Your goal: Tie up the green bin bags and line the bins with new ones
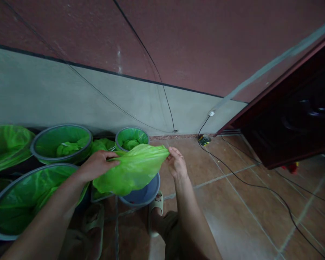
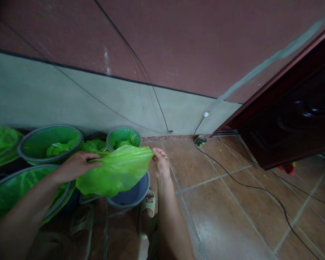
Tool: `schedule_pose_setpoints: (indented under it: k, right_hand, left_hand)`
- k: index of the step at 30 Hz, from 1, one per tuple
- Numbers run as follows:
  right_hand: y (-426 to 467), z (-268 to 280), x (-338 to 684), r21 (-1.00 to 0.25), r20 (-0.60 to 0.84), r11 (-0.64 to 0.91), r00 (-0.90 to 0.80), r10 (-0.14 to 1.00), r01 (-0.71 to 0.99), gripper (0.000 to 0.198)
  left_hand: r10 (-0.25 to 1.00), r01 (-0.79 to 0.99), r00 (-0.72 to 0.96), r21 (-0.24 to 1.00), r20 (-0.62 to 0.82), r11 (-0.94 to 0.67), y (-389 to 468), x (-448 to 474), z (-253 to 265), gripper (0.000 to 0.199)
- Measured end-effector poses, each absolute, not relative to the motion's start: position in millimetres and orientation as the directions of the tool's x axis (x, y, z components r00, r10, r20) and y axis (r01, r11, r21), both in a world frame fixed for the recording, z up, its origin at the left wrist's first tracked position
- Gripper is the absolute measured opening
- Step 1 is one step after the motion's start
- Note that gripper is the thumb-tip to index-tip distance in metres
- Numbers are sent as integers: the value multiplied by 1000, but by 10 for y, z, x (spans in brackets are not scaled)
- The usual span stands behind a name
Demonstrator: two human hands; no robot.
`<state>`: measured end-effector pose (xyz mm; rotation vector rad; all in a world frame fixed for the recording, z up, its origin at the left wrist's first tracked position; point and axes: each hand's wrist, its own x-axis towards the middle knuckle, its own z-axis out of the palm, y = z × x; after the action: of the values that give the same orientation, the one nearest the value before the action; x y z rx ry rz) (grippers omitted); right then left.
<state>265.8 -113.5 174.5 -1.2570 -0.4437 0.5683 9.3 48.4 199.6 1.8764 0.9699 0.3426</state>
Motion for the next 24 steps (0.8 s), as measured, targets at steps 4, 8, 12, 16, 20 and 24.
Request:
schedule_pose_setpoints:
  k: [4,8,12,16,20,24]
  right_hand:
    - [-1156,1737,2794,-945,-91,244,893,440,-217,33]
    - [-1055,1725,2614,-992,28,117,850,525,-39,54]
    - [-952,1652,2365,-996,53,-8,641,765,93,75]
    - [-934,1551,2337,-982,41,-49,456,889,184,29]
    - [-959,1529,2484,-951,161,-64,659,734,304,21]
    - [-1006,1612,2609,-912,323,-56,794,515,407,23]
  left_hand:
    - [764,559,643,713,-50,-424,523,80,1955,36]
    - [681,462,732,726,12,-509,409,184,1955,35]
    - [551,335,832,742,56,-581,229,335,1980,26]
    - [479,307,877,713,47,-631,170,386,1990,26]
    - [532,417,846,594,21,-688,266,348,1899,28]
    - [574,560,815,364,-80,-744,354,313,1783,26]
